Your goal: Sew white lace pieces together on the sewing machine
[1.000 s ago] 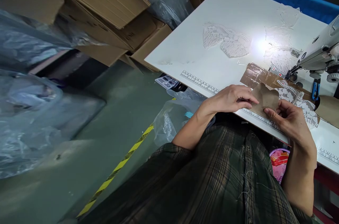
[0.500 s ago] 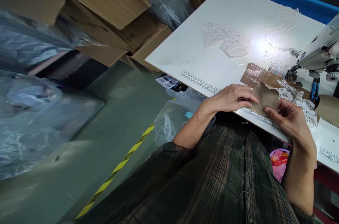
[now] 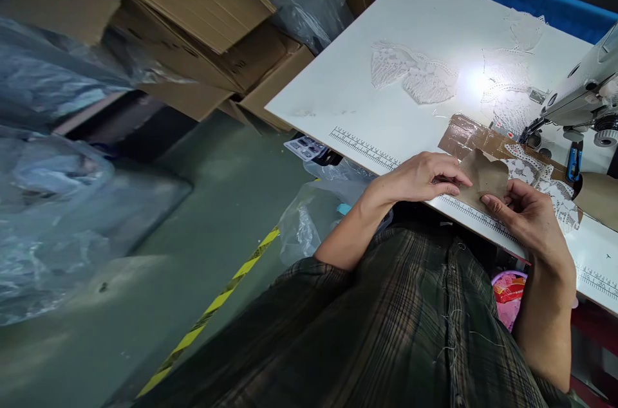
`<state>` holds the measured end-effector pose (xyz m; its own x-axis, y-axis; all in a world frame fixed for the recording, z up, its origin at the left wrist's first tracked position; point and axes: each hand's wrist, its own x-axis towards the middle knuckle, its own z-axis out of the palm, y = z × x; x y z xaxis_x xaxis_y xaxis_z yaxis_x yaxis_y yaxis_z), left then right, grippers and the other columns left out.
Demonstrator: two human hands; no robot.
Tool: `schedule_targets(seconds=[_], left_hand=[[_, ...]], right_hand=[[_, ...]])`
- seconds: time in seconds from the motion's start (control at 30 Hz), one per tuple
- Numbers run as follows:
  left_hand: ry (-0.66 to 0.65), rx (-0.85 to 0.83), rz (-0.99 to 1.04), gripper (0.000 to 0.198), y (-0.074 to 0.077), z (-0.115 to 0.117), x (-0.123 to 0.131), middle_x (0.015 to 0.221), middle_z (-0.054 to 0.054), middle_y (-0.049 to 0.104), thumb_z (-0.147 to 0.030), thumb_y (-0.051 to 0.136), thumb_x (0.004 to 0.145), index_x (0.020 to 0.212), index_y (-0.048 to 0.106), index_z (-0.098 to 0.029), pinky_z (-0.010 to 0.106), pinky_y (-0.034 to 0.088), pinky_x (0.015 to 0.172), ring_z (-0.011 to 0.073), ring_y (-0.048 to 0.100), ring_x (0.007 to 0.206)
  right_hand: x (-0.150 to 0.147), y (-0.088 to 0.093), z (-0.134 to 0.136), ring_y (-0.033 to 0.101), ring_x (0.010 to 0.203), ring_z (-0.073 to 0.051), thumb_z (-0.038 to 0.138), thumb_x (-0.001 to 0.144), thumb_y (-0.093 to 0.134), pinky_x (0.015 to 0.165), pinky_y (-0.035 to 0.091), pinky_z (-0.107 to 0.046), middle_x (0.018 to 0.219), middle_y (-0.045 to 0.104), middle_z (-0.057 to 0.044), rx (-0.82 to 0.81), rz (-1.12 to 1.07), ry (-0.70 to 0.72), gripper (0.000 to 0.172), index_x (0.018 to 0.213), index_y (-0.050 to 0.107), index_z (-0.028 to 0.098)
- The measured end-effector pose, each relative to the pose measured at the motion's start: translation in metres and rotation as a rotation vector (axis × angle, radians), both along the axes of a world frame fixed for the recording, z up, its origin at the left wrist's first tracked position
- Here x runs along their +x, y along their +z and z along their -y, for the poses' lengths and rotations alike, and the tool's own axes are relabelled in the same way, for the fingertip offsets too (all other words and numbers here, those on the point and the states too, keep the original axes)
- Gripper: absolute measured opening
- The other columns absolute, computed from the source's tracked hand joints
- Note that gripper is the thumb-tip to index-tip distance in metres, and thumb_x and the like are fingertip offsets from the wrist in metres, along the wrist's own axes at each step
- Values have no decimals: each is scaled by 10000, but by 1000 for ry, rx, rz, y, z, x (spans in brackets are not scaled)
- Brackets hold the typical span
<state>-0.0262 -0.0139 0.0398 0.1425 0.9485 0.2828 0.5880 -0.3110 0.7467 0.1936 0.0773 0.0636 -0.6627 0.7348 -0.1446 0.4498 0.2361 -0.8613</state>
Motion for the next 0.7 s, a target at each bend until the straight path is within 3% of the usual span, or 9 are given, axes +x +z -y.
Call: schedule_targets(seconds=[0.7], left_hand=[[-13,-3,37,137,1,0,0,862,14,709,-214,679,901,1015,756,-212,225,471,725,117,630,774]], right_hand=[[0,-2,1,343,538,-102,548,754,687,475,270,-242,581,425,35,24,-7,10,376,681,551,206]])
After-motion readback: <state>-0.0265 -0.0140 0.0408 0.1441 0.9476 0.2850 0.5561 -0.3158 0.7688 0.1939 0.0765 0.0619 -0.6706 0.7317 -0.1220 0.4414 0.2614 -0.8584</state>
